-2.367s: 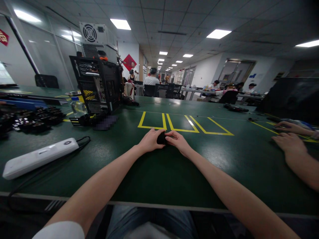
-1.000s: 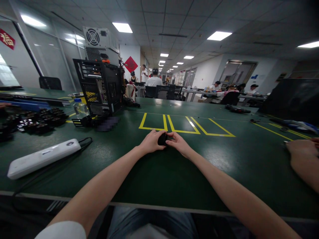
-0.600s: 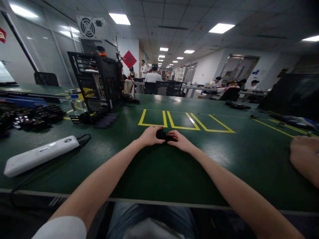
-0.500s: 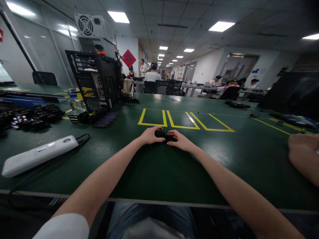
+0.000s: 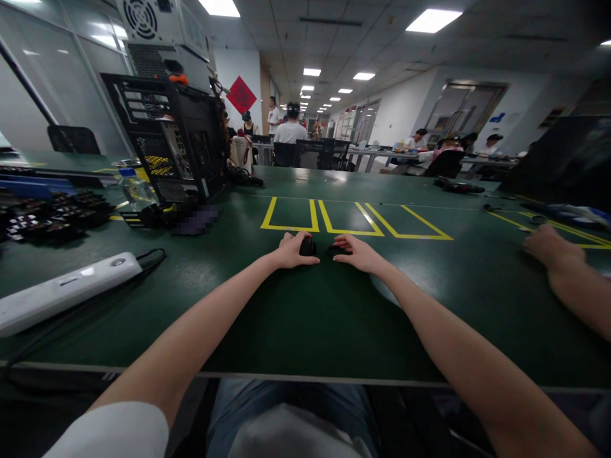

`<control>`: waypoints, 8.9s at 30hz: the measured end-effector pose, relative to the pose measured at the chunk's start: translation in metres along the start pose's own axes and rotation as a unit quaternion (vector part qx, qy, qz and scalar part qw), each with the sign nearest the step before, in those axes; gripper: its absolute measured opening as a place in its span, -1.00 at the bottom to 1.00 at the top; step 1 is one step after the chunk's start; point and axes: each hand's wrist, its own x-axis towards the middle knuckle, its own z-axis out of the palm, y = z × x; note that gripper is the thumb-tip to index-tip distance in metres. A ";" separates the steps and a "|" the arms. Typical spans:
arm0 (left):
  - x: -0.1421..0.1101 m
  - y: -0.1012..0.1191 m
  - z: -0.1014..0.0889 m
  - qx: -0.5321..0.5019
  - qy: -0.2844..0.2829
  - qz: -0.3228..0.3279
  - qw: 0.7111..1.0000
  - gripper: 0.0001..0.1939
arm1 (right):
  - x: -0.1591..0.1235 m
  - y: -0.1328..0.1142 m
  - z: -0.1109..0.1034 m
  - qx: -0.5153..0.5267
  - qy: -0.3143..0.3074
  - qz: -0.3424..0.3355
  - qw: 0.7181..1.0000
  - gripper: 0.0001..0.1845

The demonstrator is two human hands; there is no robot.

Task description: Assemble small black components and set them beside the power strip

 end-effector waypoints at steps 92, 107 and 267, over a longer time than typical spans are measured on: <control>-0.033 0.028 -0.009 0.044 0.023 0.138 0.989 -0.34 | -0.021 -0.062 0.025 0.326 -0.049 -0.026 0.944 -0.65; -0.031 0.025 -0.001 0.082 0.079 0.156 0.981 -0.39 | -0.013 -0.055 0.029 0.339 -0.049 -0.018 0.939 -0.74; -0.029 0.019 -0.006 0.050 0.078 0.137 0.986 -0.37 | -0.014 -0.064 0.038 0.233 0.032 -0.032 0.972 -0.73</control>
